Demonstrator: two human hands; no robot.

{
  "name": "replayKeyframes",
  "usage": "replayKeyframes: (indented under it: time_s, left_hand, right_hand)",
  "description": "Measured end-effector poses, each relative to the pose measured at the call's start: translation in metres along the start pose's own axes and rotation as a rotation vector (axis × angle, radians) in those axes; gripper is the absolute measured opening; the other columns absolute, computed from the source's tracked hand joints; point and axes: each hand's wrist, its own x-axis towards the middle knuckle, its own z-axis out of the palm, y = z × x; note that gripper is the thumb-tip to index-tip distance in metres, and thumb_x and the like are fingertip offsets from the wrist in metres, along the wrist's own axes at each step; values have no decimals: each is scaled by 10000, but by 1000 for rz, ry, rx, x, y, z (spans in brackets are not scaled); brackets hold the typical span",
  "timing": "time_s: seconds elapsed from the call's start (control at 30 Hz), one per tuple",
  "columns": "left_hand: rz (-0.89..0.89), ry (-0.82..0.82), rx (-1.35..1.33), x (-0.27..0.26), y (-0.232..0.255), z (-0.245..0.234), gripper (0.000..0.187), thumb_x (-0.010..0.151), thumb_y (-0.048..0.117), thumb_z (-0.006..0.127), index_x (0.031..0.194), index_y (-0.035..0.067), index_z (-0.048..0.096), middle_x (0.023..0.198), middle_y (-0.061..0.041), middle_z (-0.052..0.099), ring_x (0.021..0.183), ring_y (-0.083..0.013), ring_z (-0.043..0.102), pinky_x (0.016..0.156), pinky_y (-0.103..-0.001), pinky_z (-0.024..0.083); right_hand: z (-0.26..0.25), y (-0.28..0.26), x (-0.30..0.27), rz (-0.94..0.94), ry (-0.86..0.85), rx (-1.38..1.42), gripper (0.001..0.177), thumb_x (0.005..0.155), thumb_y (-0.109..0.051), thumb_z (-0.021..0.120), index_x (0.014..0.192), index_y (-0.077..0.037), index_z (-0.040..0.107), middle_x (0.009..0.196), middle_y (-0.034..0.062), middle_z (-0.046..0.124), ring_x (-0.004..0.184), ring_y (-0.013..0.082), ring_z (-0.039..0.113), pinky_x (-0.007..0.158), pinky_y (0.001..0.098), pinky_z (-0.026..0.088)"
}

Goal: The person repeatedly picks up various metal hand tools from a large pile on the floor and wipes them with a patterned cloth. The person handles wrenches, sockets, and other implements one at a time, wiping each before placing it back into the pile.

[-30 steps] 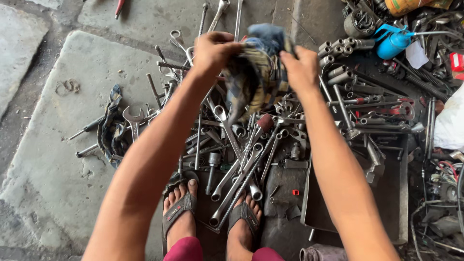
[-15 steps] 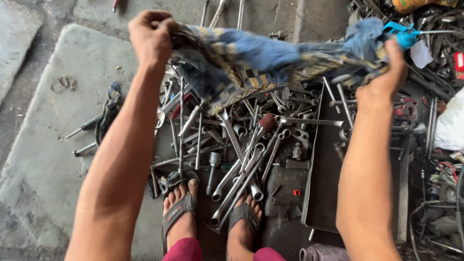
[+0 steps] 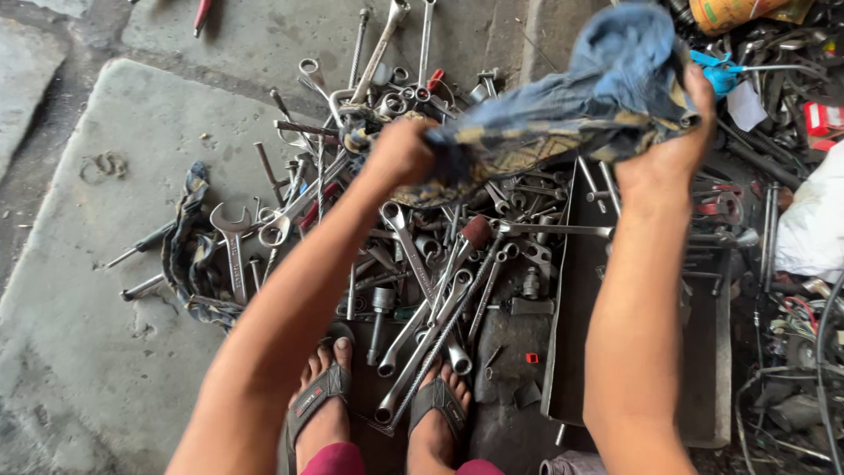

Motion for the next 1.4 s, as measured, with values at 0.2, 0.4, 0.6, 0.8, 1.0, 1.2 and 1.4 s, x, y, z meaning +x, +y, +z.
replayKeyframes:
  time_s: [0.2, 0.4, 0.6, 0.8, 1.0, 1.2, 1.4]
  left_hand:
    - [195, 174, -554, -9, -19, -77, 315, 960, 57, 559, 1228, 29, 723, 1009, -46, 776, 880, -91, 686, 843, -270, 561]
    - [217, 86, -461, -9, 1, -89, 305, 977, 121, 617, 1254, 25, 702, 1071, -50, 779, 916, -85, 695, 862, -263, 568]
    - [22, -75, -1131, -16, 35, -66, 531, 1065, 383, 484, 1247, -107, 581, 1012, -206, 736, 826, -288, 725, 793, -445, 604]
    - [196, -445, -1229, -13, 110, -2, 577, 948, 244, 646, 1459, 29, 486, 1368, -198, 644, 1216, -318, 650, 1067, -412, 527]
    - [3, -48, -934, 22, 51, -16, 507, 925, 313, 630, 1387, 105, 601, 1288, -151, 697, 1091, -303, 696, 938, -413, 605]
    - [1, 79, 221, 18, -17, 65, 215, 864, 237, 652, 1029, 111, 708, 1016, -152, 716, 968, -366, 690, 847, -480, 539]
    - [451, 71, 958, 40, -46, 119, 156, 939, 230, 582, 1032, 217, 707, 1065, -32, 680, 1103, -235, 596, 903, -483, 393]
  right_hand:
    - [-115, 16, -12, -255, 544, -476, 298, 931, -198, 750, 1092, -4, 589, 1090, 119, 669, 966, 228, 667, 892, 407, 610]
    - [-135, 16, -20, -187, 671, -250, 380, 870, -265, 721, 1146, -11, 655, 1174, 125, 698, 1053, 264, 706, 932, 432, 617]
    - [-22, 29, -48, -23, 24, 161, 596, 898, -499, 595, 1286, -46, 615, 1300, 125, 670, 1236, 314, 668, 1126, 491, 553]
    - [55, 137, -52, 250, 48, 219, 480, 963, -380, 558, 1332, -80, 624, 1315, 98, 681, 1219, 267, 668, 1053, 435, 569]
    - [19, 95, -25, 190, 98, 403, 511, 1043, -422, 423, 1296, -28, 627, 1295, 165, 675, 1269, 313, 623, 1126, 505, 537]
    - [-27, 72, -20, 65, 131, 604, 560, 968, -428, 371, 1277, -32, 620, 1321, 178, 656, 1298, 333, 604, 1196, 532, 465]
    - [-59, 74, -28, 36, 114, 576, 537, 989, -387, 369, 1335, -55, 611, 1373, 160, 650, 1322, 320, 601, 1200, 517, 439]
